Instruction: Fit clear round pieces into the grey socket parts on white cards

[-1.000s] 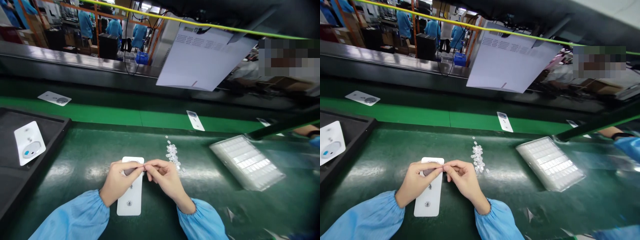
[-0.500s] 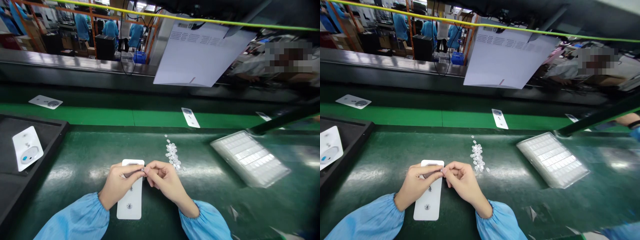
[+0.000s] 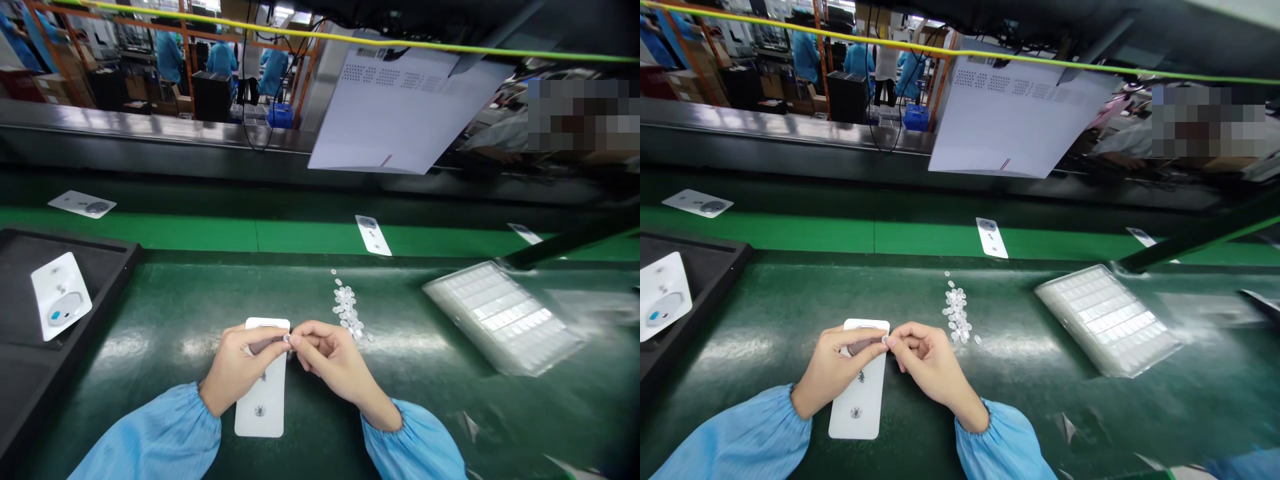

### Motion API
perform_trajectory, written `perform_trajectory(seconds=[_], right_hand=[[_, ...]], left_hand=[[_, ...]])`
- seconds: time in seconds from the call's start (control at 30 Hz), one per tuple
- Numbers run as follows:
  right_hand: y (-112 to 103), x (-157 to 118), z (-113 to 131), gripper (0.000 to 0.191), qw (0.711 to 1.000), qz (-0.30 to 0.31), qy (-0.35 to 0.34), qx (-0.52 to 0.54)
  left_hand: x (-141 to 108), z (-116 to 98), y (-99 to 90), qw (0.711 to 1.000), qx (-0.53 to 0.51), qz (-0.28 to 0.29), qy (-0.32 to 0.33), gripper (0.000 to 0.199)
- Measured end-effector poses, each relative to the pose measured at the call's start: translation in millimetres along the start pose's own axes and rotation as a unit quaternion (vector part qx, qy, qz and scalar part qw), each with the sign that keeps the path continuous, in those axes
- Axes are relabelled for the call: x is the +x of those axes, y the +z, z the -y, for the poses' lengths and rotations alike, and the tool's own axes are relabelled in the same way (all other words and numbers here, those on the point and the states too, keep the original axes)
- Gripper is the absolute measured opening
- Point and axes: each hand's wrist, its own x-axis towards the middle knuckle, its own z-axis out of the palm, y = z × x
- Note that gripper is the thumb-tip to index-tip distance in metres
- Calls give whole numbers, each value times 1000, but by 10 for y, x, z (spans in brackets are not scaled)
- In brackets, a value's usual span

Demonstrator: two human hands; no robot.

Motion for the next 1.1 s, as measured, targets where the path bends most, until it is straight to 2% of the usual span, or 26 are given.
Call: perform_trajectory(seconds=[0.13,0.27,0.47,0.73,0.97,1.1], right_hand=[[27,-25,-22,43,999,-31,-5,-37],[85,-52,-1,39,996,-42,-25,-78],[125,-53,21,36,990,-60,-50,-117],[145,-65,-26,33,985,-69,-69,-144],[166,-40,-1,35,985,-78,-47,-144],[157,-23,3,38,987,-77,-21,-138]], left_hand=[[-14,-38,14,1000,19,-21,-7,30],[-28,-34,30,998,49,-23,30,44],[-32,-6,44,995,63,-16,70,44],[-31,6,56,995,60,-9,80,46],[-30,-13,52,997,36,-4,68,48],[-42,-32,46,999,-15,6,29,48]])
